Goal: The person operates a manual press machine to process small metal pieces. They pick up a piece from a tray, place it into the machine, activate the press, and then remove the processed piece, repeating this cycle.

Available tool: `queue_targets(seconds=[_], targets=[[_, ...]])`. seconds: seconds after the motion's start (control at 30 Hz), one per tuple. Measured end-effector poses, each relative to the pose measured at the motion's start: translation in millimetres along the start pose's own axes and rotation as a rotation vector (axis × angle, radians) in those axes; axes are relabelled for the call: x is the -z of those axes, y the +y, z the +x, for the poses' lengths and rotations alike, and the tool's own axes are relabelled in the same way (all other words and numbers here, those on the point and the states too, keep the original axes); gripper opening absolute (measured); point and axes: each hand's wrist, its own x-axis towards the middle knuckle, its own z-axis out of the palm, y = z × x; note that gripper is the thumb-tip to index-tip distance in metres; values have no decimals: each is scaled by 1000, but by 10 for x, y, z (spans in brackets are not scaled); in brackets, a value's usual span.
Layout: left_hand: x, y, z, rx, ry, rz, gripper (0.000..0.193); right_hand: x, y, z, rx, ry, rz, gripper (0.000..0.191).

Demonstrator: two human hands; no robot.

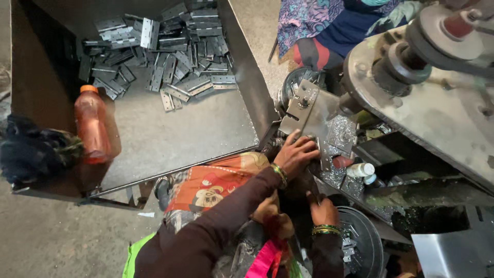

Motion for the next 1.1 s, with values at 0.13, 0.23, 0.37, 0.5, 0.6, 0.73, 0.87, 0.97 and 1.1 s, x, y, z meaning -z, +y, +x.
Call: queue_targets(seconds=[0.13, 0.23, 0.37, 0.5, 0.6, 0.73, 0.87, 0.97, 1.1], targets=[[207, -56, 379, -30, 92, -338, 44, 0, -1, 8, 384, 0, -113, 51], [294, 109, 662, 325, 68, -374, 32, 59, -112, -31, -52, -86, 18, 67], [193, 410, 718, 485, 156, -78, 45, 135, -196, -70, -33, -60, 20, 68], [57, 450, 509, 285, 131, -99, 32, 108, -142, -51, 11, -55, 79, 72], [64, 287, 424, 274, 30, -175, 42, 77, -99, -13, -49, -76, 21, 72], [133, 6, 481, 265, 62, -112, 68, 172, -148, 37, -18, -143, 26, 73], [72, -56, 520, 376, -201, 38, 53, 381, -251, 28, -5, -99, -1, 73], [-19, -92, 529, 337, -114, 28, 58, 389, -286, -30, 5, -64, -15, 71], [-94, -185, 575, 319, -46, 7, 43, 15, -223, -179, -79, -66, 40, 71]])
